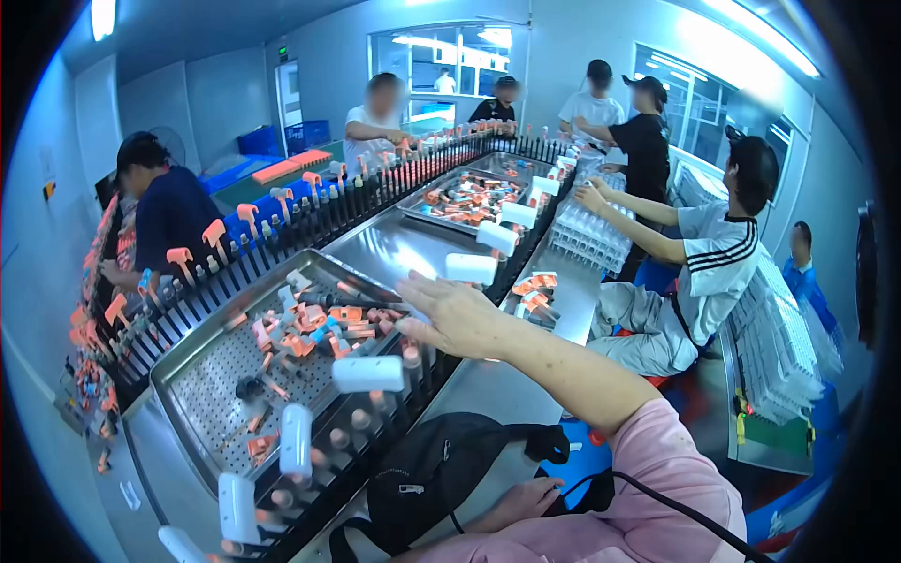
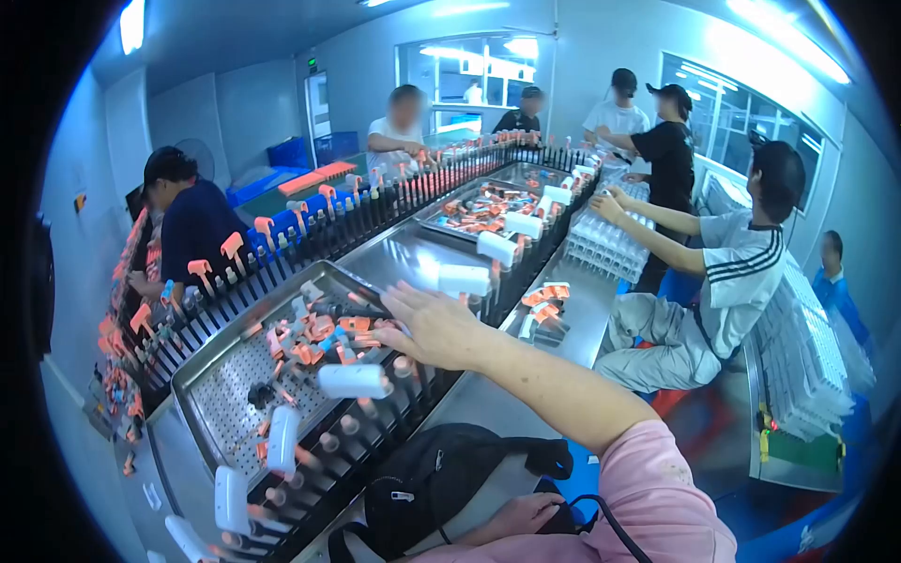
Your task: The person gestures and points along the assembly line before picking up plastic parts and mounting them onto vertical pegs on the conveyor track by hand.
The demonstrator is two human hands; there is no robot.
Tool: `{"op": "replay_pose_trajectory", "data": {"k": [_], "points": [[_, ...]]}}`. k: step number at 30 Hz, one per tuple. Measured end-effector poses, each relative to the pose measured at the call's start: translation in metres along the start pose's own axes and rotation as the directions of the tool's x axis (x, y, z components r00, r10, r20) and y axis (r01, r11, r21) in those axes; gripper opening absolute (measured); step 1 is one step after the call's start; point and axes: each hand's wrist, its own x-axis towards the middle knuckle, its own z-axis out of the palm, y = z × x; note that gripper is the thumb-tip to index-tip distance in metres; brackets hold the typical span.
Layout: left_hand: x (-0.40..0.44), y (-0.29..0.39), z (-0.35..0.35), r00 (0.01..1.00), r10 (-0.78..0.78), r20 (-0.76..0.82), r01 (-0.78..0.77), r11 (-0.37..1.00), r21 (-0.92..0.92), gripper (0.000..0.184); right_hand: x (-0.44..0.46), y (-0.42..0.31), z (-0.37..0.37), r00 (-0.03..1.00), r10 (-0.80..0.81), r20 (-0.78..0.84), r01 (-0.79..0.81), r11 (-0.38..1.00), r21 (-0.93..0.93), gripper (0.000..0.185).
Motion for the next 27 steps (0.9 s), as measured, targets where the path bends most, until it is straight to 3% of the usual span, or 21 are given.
{"op": "replay_pose_trajectory", "data": {"k": [2,4,6,9,13,16,17,20,21,25,27], "points": [[0.000,-0.005,0.002,1.000,0.010,-0.007,-0.010,1.000,-0.004,0.023,0.007,0.010,-0.012,0.972,-0.004,-0.236,0.021,0.997,0.071,0.056],[0.000,-0.005,0.002,1.000,0.025,-0.019,-0.025,1.000,-0.015,0.023,0.010,0.025,-0.011,0.923,0.008,-0.386,-0.059,0.991,-0.121,0.056],[0.001,0.000,-0.002,1.000,0.000,0.018,0.000,1.000,-0.028,0.025,0.002,0.031,0.018,0.977,0.103,-0.187,-0.139,0.971,-0.195,0.056],[0.003,0.000,-0.005,0.998,-0.035,0.043,0.036,0.999,-0.021,0.025,0.000,0.016,0.011,0.991,0.129,0.024,-0.127,0.991,-0.051,0.058],[0.000,0.007,-0.006,1.000,0.002,-0.008,-0.002,1.000,-0.016,0.023,0.012,0.019,-0.003,0.958,-0.033,-0.284,-0.003,0.992,-0.126,0.058],[0.000,-0.001,-0.002,0.999,-0.035,0.039,0.035,0.999,0.015,0.026,0.006,0.046,0.014,0.917,0.046,-0.397,-0.165,0.949,-0.270,0.058],[0.000,-0.002,-0.003,0.999,-0.030,0.039,0.030,1.000,0.003,0.026,-0.002,0.053,0.032,0.959,0.237,-0.158,-0.264,0.948,-0.179,0.055],[0.000,0.000,-0.003,0.999,-0.030,0.038,0.031,0.999,-0.019,0.027,-0.010,0.036,0.025,0.985,-0.013,-0.174,-0.033,0.966,-0.258,0.045],[0.000,0.004,-0.004,0.998,-0.043,0.043,0.043,0.999,-0.012,0.027,-0.007,0.025,0.013,0.991,0.019,-0.131,-0.034,0.993,-0.114,0.046],[0.000,0.014,-0.010,0.993,-0.098,0.071,0.099,0.995,-0.006,0.027,-0.006,0.017,0.010,0.910,-0.125,-0.396,0.035,0.973,-0.227,0.043],[0.000,0.009,-0.007,0.995,-0.067,0.072,0.067,0.998,-0.004,0.027,-0.015,0.008,0.016,0.977,0.058,-0.206,-0.069,0.996,-0.050,0.046]]}}
